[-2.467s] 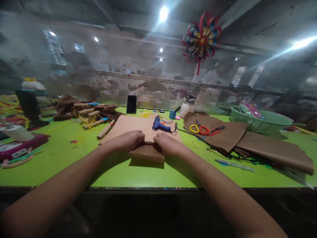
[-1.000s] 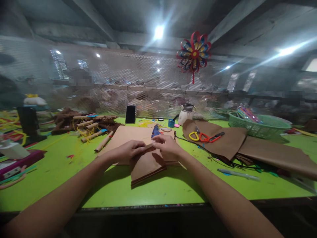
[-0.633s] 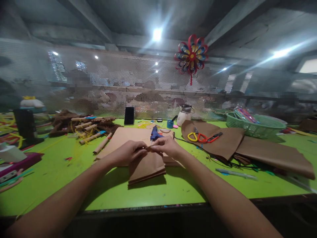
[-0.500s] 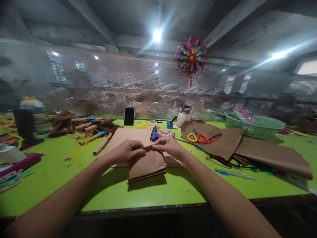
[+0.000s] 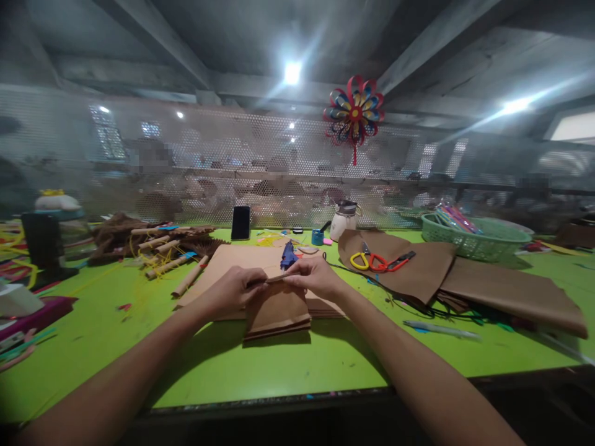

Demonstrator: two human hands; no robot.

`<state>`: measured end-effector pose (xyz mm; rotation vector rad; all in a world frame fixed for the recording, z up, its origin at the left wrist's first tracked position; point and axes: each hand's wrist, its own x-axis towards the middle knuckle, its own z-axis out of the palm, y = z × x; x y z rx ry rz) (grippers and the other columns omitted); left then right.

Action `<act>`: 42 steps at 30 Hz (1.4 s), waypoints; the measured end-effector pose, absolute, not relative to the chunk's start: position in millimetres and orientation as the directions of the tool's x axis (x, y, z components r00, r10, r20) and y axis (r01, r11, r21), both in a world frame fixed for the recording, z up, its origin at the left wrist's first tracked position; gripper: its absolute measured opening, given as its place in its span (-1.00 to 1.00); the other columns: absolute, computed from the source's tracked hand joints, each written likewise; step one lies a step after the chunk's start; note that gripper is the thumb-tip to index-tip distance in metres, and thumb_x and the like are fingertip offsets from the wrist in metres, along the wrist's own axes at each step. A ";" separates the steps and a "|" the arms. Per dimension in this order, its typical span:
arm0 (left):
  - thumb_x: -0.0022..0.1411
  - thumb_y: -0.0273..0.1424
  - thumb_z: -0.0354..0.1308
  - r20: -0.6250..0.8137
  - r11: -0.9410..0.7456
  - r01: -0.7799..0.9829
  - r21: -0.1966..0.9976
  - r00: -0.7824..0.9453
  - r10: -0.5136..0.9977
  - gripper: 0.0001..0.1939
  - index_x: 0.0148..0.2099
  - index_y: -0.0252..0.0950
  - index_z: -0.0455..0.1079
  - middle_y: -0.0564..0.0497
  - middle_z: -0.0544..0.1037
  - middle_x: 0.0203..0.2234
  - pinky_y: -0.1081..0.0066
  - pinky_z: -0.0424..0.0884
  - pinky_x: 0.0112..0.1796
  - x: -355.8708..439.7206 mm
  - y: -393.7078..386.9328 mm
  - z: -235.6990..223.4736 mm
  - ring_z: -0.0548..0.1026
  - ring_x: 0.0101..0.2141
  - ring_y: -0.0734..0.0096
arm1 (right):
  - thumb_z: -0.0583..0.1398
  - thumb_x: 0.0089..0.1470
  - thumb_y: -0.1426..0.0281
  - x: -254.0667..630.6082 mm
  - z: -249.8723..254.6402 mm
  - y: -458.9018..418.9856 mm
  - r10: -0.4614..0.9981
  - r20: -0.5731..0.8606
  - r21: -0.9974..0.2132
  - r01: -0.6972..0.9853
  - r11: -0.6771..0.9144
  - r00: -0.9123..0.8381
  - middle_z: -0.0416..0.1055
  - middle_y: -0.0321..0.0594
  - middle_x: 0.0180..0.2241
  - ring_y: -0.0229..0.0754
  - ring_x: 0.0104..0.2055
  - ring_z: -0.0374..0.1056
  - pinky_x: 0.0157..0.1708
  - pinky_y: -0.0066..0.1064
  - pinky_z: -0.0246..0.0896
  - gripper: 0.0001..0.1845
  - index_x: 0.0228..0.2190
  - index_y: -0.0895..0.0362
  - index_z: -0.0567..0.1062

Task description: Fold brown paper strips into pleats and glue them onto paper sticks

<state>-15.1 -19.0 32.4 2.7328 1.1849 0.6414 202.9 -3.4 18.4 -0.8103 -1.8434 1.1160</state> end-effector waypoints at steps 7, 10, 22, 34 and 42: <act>0.21 -0.24 -0.08 0.348 -0.694 0.669 0.265 0.606 0.716 -0.69 -0.22 -0.28 0.43 -0.04 0.53 -0.42 0.50 0.16 -0.44 -13.9 -20.6 32.4 0.39 -0.44 0.41 | 0.30 -0.23 0.21 200.6 17.5 -3.8 0.839 0.356 -0.885 0.140 0.444 -0.412 0.44 -0.22 -0.62 -0.29 -0.61 0.30 -0.61 -0.46 0.20 -0.68 -0.52 0.24 0.52; 0.21 -0.22 -0.08 0.347 -0.695 0.663 0.277 0.606 0.716 -0.67 -0.18 -0.26 0.43 -0.06 0.54 -0.36 0.50 0.18 -0.42 -12.3 -20.7 32.1 0.41 -0.40 0.39 | 0.30 -0.22 0.22 198.9 15.7 -3.8 0.833 0.363 -0.879 0.144 0.455 -0.418 0.45 -0.19 -0.60 -0.30 -0.61 0.30 -0.60 -0.46 0.21 -0.68 -0.50 0.26 0.53; 0.20 -0.35 -0.04 0.388 -0.742 0.599 0.301 0.634 0.669 -0.73 -0.26 -0.30 0.48 0.00 0.56 -0.47 0.57 0.16 -0.48 -11.3 -15.1 23.6 0.36 -0.53 0.52 | 0.20 -0.09 0.16 195.5 20.5 -7.9 0.778 0.347 -0.792 0.281 0.542 -0.523 0.49 -0.15 -0.42 -0.19 -0.40 0.38 -0.39 -0.40 0.29 -0.60 -0.37 0.26 0.56; 0.26 -0.17 -0.19 0.278 -0.661 0.632 0.405 0.603 0.747 -0.58 -0.37 -0.33 0.36 0.05 0.46 -0.57 0.53 0.15 -0.49 -18.9 -16.4 29.1 0.33 -0.55 0.49 | 0.13 -0.01 0.16 204.8 21.6 -1.7 0.781 0.404 -0.726 0.353 0.590 -0.476 0.45 -0.18 -0.54 -0.26 -0.49 0.30 -0.48 -0.47 0.16 -0.59 -0.47 0.27 0.53; 0.26 -0.11 -0.23 0.248 -0.669 0.604 0.434 0.634 0.733 -0.55 -0.44 -0.31 0.25 0.09 0.34 -0.62 0.54 0.10 -0.52 -17.8 -13.3 26.5 0.24 -0.57 0.52 | 0.15 -0.03 0.12 227.0 26.5 7.1 0.739 0.217 -0.821 0.289 0.492 -0.638 0.35 -0.25 -0.52 -0.34 -0.49 0.17 -0.49 -0.50 0.05 -0.54 -0.31 0.29 0.52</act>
